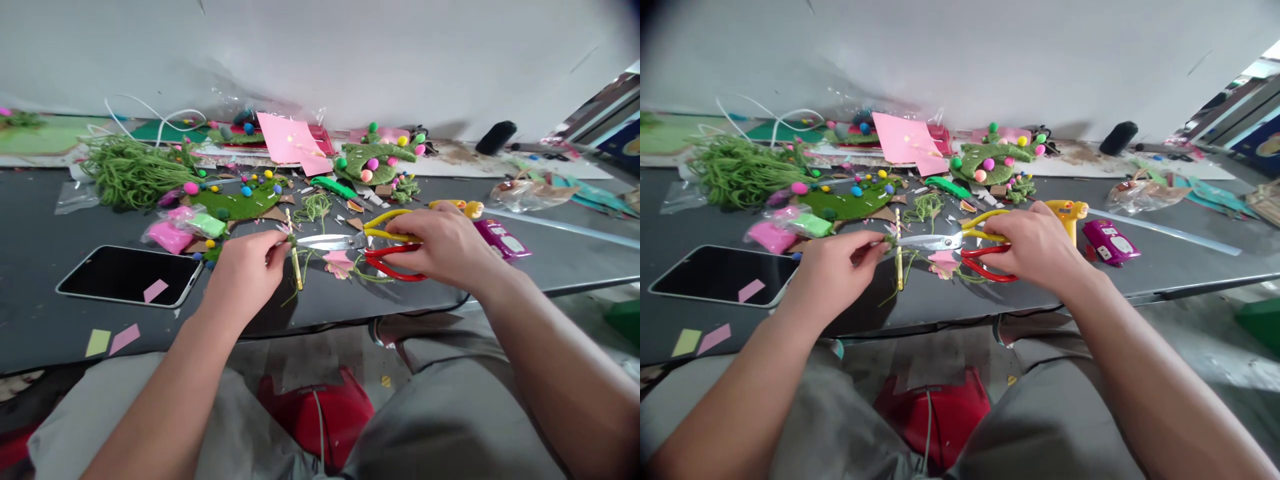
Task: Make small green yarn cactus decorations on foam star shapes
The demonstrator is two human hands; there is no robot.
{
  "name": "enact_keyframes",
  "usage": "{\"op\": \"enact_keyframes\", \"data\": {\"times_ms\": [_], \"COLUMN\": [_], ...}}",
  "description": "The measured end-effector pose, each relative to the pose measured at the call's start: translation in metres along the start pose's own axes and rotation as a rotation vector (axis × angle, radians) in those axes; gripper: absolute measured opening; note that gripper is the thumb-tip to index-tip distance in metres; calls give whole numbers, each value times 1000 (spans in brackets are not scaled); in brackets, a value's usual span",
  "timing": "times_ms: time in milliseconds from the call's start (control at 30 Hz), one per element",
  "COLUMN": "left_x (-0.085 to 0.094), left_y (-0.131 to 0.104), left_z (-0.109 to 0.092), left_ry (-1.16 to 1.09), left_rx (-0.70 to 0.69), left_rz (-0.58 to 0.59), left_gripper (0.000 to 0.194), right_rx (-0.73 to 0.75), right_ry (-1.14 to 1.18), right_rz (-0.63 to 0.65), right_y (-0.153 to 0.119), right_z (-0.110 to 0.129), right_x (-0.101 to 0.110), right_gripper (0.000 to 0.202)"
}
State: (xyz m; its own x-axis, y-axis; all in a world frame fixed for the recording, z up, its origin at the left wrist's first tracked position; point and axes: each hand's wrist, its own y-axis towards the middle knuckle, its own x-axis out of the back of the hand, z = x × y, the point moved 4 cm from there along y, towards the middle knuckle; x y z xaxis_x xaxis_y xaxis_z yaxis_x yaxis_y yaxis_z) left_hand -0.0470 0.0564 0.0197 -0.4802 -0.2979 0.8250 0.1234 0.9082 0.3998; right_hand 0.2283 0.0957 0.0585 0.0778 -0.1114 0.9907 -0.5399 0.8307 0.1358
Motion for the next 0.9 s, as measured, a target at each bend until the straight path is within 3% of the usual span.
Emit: {"op": "enact_keyframes", "data": {"times_ms": [333,467,600,767,900], "left_x": [2,6,5,-6,-14], "left_y": [1,0,0,-2,-5], "left_z": [6,7,5,3,0], "left_ry": [-35,-67,-235,-507,-683], "left_rx": [59,108,189,256,306], "left_rz": [-35,-84,-75,-14,45], "left_gripper": [24,21,19,21,25], "right_rx": [1,-156,-382,-414,-382], "right_ry": [-14,3,49,136,176], "right_rz": [19,-66,-128,-166,-168], "right_y": [-2,-1,8,36,53], "right_z": [0,-13,-39,-65,-76], "right_x": [4,1,-20,-53,-64], "right_gripper": [16,18,27,35,36]}}
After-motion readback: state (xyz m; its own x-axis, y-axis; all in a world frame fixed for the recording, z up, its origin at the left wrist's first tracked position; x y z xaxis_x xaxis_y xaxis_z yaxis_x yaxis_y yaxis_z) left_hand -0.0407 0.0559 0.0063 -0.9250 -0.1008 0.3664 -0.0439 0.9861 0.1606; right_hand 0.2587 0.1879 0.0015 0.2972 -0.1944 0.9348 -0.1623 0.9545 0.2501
